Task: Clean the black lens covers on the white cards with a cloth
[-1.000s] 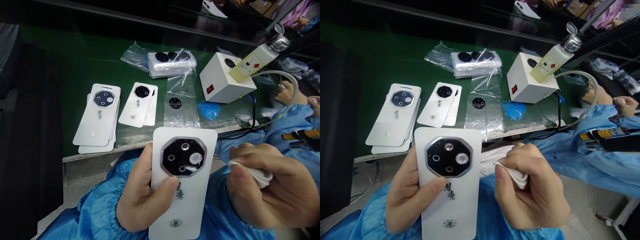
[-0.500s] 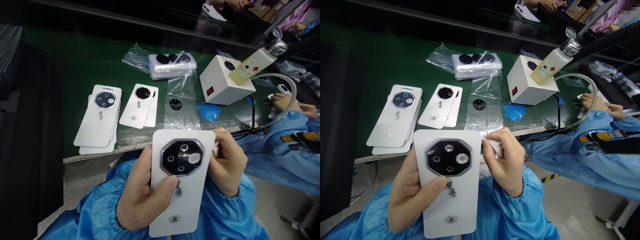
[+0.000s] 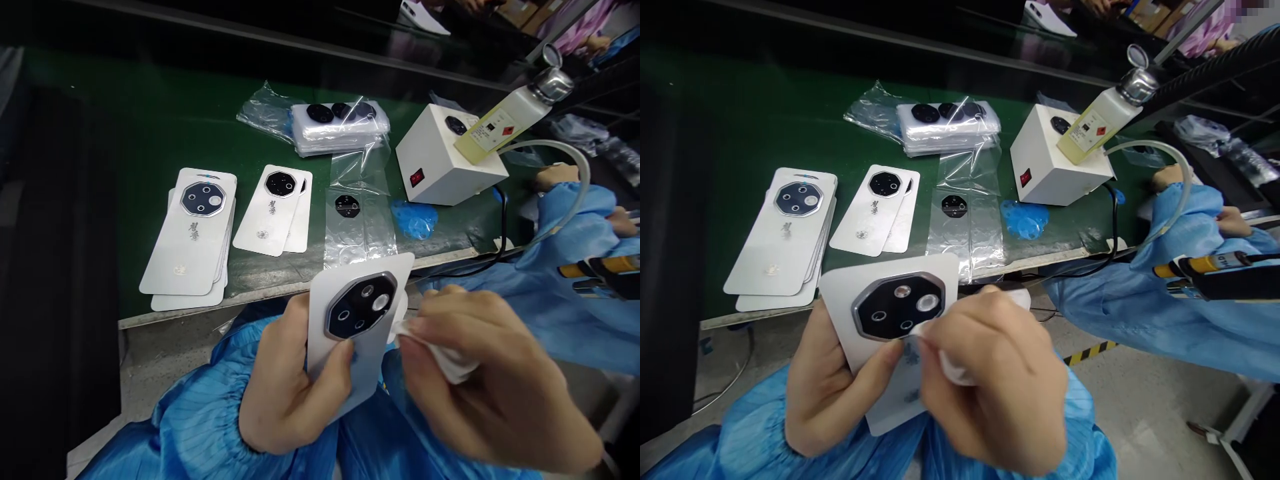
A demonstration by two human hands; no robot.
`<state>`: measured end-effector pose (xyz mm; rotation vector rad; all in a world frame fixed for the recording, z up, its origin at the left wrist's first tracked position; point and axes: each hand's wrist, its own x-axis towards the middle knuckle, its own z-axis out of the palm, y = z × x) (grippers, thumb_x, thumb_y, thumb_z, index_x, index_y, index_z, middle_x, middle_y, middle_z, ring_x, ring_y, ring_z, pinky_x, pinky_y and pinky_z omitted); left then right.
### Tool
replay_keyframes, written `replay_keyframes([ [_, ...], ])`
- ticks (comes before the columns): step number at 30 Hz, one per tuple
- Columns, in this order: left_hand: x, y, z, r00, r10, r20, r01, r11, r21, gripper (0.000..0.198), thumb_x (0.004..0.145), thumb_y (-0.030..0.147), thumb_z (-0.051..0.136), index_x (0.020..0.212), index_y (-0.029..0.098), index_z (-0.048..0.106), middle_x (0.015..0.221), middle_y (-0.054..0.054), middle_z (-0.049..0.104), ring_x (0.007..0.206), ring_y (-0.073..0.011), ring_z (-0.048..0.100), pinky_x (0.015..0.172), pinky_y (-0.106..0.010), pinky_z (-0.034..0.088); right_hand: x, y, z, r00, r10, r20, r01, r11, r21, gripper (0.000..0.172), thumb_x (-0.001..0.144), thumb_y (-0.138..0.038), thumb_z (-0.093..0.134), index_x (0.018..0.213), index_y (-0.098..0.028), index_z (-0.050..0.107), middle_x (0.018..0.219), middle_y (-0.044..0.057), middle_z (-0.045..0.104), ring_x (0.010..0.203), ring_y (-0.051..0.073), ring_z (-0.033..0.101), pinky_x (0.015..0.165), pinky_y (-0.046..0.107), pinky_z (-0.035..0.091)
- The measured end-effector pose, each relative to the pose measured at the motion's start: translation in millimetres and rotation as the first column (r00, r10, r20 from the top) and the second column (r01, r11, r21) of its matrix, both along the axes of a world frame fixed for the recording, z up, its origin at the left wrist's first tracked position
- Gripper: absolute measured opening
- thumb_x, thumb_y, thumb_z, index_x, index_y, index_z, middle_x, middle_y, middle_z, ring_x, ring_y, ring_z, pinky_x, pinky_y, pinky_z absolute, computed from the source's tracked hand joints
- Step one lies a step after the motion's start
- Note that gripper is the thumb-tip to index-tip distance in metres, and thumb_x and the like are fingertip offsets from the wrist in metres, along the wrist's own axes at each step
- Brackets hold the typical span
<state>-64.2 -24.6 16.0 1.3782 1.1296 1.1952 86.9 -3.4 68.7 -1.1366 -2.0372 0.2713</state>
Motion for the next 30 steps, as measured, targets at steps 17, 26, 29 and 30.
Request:
replay_keyframes([
  [17, 8.8, 0.5, -10.5, 0.987, 0.083, -0.139, -0.059, 0.985, 0.165, 0.044, 0.082, 0.014, 0.051, 0.120, 0.035, 0.043, 0.107, 0.002, 0.068, 0.082, -0.0194, 0.068, 0.070, -0.032, 0.052, -23.6, 0.2, -15.7, 0.991, -0.076, 0.114, 0.074, 0.997, 0.023, 0.009, 0.077, -0.009, 0.054, 0.074, -0.017, 0.055, 0.060, -0.001, 0.055, 0.053, 0.009, 0.048, 0.045, 0.025, 0.037],
  [26, 0.3, 8.0, -12.9, 0.994, -0.031, -0.106, 0.051, 0.980, 0.194, 0.052, 0.077, 0.008, 0.056, 0.122, 0.032, 0.047, 0.114, 0.002, 0.066, 0.091, -0.0229, 0.067, 0.073, -0.030, 0.054, -22.4, -2.0, -16.8, 0.961, -0.103, 0.257, 0.076, 0.991, 0.113, 0.011, 0.078, -0.011, 0.052, 0.070, -0.018, 0.054, 0.063, 0.000, 0.052, 0.057, 0.012, 0.047, 0.049, 0.028, 0.035],
  [29, 4.4, 5.4, -10.3, 0.995, 0.004, -0.103, 0.015, 0.983, 0.185, 0.052, 0.078, 0.007, 0.053, 0.122, 0.033, 0.046, 0.113, 0.004, 0.066, 0.093, -0.0209, 0.067, 0.075, -0.028, 0.052, -22.0, -3.0, -14.6, 0.948, -0.114, 0.296, 0.075, 0.987, 0.139, 0.013, 0.076, -0.008, 0.053, 0.068, -0.018, 0.053, 0.063, 0.001, 0.054, 0.055, 0.013, 0.047, 0.048, 0.029, 0.034],
  [30, 5.7, 4.2, -8.9, 0.994, 0.049, -0.099, -0.032, 0.985, 0.170, 0.049, 0.078, 0.008, 0.052, 0.120, 0.033, 0.047, 0.111, 0.004, 0.066, 0.091, -0.0204, 0.067, 0.075, -0.028, 0.051, -21.5, -3.9, -13.4, 0.947, -0.113, 0.301, 0.071, 0.987, 0.146, 0.013, 0.076, -0.007, 0.053, 0.068, -0.018, 0.053, 0.062, 0.002, 0.054, 0.055, 0.013, 0.047, 0.048, 0.029, 0.034],
])
